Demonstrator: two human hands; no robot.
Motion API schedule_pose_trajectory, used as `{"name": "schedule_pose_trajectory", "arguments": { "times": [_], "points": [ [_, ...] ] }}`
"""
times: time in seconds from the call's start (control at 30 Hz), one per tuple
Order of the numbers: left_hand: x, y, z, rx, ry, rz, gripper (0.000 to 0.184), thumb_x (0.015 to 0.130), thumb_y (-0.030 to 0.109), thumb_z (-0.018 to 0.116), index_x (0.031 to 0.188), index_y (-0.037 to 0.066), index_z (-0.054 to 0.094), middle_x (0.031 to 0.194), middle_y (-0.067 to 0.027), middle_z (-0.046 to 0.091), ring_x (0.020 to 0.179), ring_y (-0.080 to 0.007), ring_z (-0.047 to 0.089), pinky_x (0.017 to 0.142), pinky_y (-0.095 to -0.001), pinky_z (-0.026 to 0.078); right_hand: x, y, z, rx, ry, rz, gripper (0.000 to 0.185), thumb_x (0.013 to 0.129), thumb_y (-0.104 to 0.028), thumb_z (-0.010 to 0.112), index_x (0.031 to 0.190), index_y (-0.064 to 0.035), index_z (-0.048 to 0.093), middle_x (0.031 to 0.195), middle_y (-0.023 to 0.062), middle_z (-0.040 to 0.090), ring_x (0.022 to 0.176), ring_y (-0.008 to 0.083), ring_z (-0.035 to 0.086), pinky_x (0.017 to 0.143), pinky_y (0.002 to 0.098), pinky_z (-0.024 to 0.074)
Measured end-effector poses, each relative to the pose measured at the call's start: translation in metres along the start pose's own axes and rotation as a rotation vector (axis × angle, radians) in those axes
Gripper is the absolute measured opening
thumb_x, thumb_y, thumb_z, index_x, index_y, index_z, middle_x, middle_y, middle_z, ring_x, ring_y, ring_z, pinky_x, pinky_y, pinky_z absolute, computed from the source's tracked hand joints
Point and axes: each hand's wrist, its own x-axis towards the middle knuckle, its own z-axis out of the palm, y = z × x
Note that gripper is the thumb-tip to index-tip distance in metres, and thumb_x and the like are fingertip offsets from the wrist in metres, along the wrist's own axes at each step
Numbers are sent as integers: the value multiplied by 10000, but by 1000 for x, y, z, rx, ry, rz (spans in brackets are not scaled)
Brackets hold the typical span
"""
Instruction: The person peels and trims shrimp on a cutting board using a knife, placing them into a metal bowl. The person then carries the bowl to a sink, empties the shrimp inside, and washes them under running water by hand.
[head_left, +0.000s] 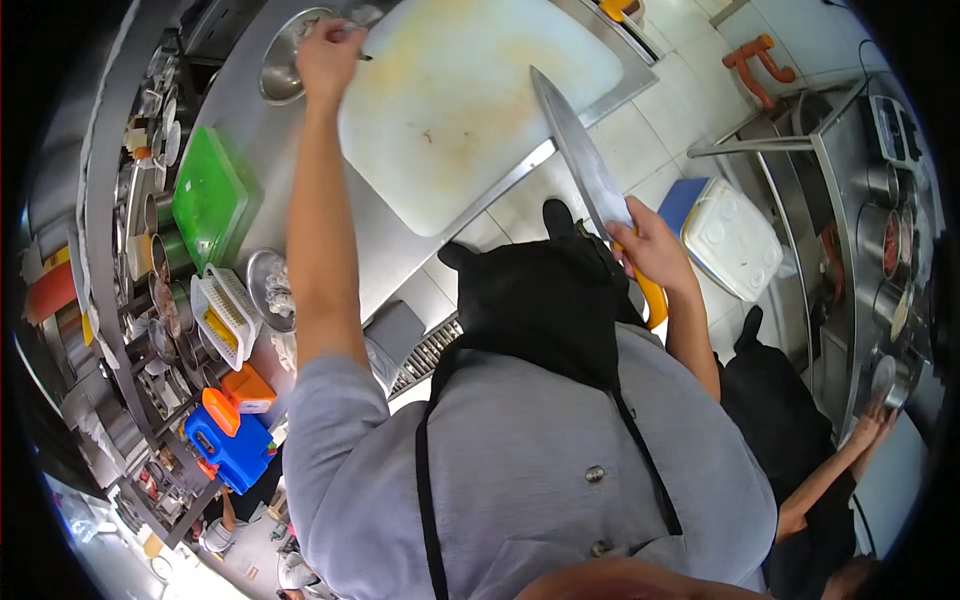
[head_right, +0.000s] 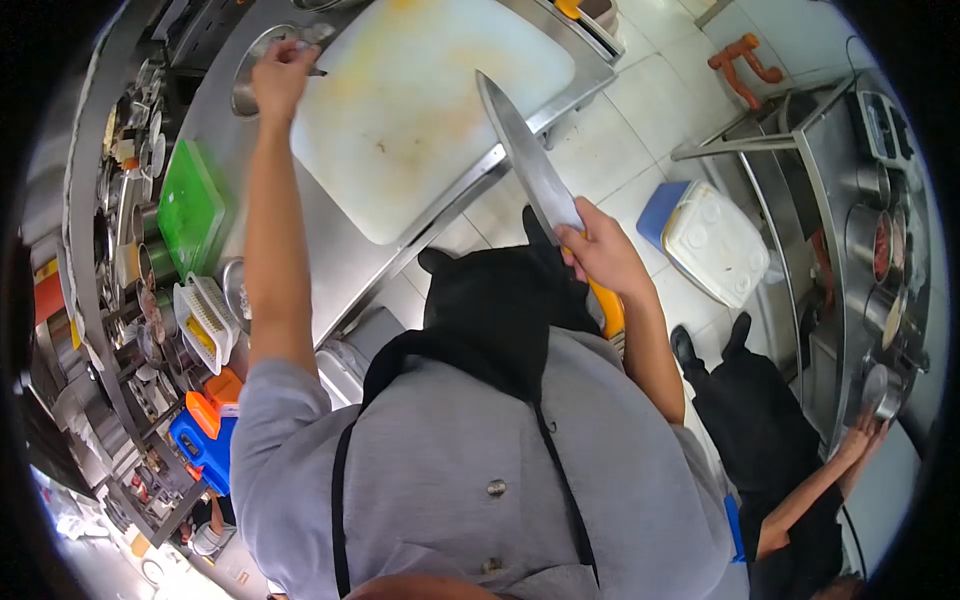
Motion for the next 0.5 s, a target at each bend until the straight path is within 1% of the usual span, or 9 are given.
{"name": "schedule_pose_trajectory", "arguments": {
  "times": [0.03,0.1,0.17,0.2,0.27,0.37,0.4,0.43,0.5],
  "points": [
    [-22,11,12,-2,-19,173,296,744,185,788,986,25,732,889,-126,717,809,-263,678,771,-366,532,5,1,-1,13,-27,-17,147,967,-150,565,973,-23,491,639,44,565,452,98,508,422,265,416],
    [-81,36,38,-72,-102,412,214,748,116,757,945,44,713,869,-103,689,805,-270,650,772,-372,512,13,-3,-4,28,-47,-9,157,970,-160,567,982,-20,497,649,50,566,454,102,510,421,268,419],
    [-129,46,47,204,-220,670,242,756,76,742,997,63,720,992,-79,694,925,-260,628,834,-368,496,19,-8,-6,45,-68,3,168,972,-170,568,992,-16,503,659,56,566,457,106,512,421,271,422],
    [-148,47,49,204,-234,663,242,756,76,742,997,63,720,992,-79,694,925,-260,628,834,-368,496,21,-9,-6,16,-65,-8,151,978,-167,570,1010,-29,517,647,49,566,439,96,500,415,257,412],
    [-177,47,53,184,-238,677,252,706,67,755,954,77,714,1011,-62,679,994,-292,577,857,-392,456,24,-12,-10,-23,-84,-11,136,985,-169,571,1020,-42,534,634,47,572,427,86,488,414,241,406],
    [-189,51,46,127,-215,632,286,713,88,770,996,79,723,1032,-51,682,1002,-289,572,859,-410,449,31,-8,-11,-15,-129,-16,137,986,-173,571,1014,-42,542,634,44,567,433,83,491,418,238,410],
    [-190,54,46,129,-217,603,260,770,131,761,1022,76,729,1022,-65,685,993,-297,571,858,-417,443,35,-6,-11,-14,-145,-16,138,985,-172,574,1018,-40,548,636,39,562,438,80,490,414,240,409],
    [-190,55,47,130,-218,597,260,770,131,761,1022,76,729,1022,-65,685,993,-297,571,858,-417,443,39,-3,-10,-15,-150,-13,138,985,-172,574,1018,-40,548,636,39,562,438,80,490,414,240,409],
    [-187,55,55,92,-213,524,203,829,168,735,1003,64,735,966,-75,689,968,-308,577,845,-416,440,45,-1,-9,6,-155,-47,138,989,-177,566,1020,-43,555,639,36,557,436,79,487,410,242,408]
  ]
}}
